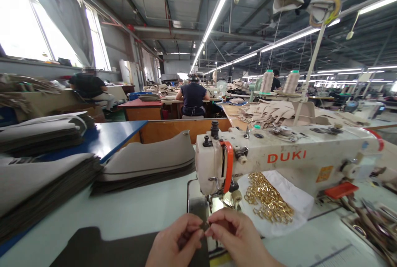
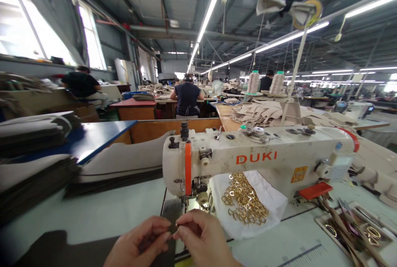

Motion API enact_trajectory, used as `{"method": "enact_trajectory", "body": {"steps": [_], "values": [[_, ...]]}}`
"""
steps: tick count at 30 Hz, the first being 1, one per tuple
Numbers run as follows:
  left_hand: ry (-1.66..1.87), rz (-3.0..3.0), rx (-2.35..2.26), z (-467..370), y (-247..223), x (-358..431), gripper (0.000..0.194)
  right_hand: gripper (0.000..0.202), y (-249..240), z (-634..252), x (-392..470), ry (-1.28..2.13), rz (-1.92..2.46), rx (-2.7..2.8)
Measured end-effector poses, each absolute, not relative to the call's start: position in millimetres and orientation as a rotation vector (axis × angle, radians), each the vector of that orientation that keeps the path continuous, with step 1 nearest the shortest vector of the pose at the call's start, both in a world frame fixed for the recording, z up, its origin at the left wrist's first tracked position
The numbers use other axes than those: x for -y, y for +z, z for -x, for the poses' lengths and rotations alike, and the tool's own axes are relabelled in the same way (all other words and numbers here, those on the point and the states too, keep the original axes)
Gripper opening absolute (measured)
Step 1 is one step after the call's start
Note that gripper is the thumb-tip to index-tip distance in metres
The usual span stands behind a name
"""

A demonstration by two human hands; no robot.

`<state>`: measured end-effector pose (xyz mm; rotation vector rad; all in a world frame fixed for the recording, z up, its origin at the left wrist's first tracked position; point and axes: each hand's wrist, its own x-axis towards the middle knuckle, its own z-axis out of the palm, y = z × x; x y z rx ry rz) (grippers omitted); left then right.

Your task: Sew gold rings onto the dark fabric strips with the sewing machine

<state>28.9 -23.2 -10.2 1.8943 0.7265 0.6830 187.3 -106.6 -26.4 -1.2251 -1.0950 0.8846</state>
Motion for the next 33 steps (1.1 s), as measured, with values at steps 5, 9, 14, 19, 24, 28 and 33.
{"method": "enact_trajectory", "body": {"steps": [5,9,14,19,24,28,33], "values": [[0.583,-1.573,-0.563,-29.9,-15.5,21.2,0.019,0.020,-26.5,-186.3,106.4,1.078,1.155,0.975],[0.507,-1.443,-0.535,-29.1,-10.2,20.0,0.036,0.033,-21.2,-184.8,105.8,1.209,1.139,0.926],[0.408,-1.307,-0.606,-33.0,-12.4,9.9,0.051,0.043,-19.0,-187.6,104.0,1.231,1.091,0.860],[0.352,-1.340,-0.550,-37.6,-19.6,6.1,0.042,0.044,-24.3,-185.3,103.7,1.268,1.080,0.833],[0.311,-1.396,-0.640,-37.7,-16.8,7.7,0.025,0.040,-22.2,-182.4,107.3,1.287,1.080,0.843],[0.370,-1.491,-0.710,-38.7,-13.6,11.0,0.011,0.024,-11.3,-178.3,113.5,1.173,1.152,0.970],[0.468,-1.649,-0.744,-35.2,-6.6,18.1,0.007,0.024,-6.3,-173.6,117.5,0.953,1.293,1.137]]}}
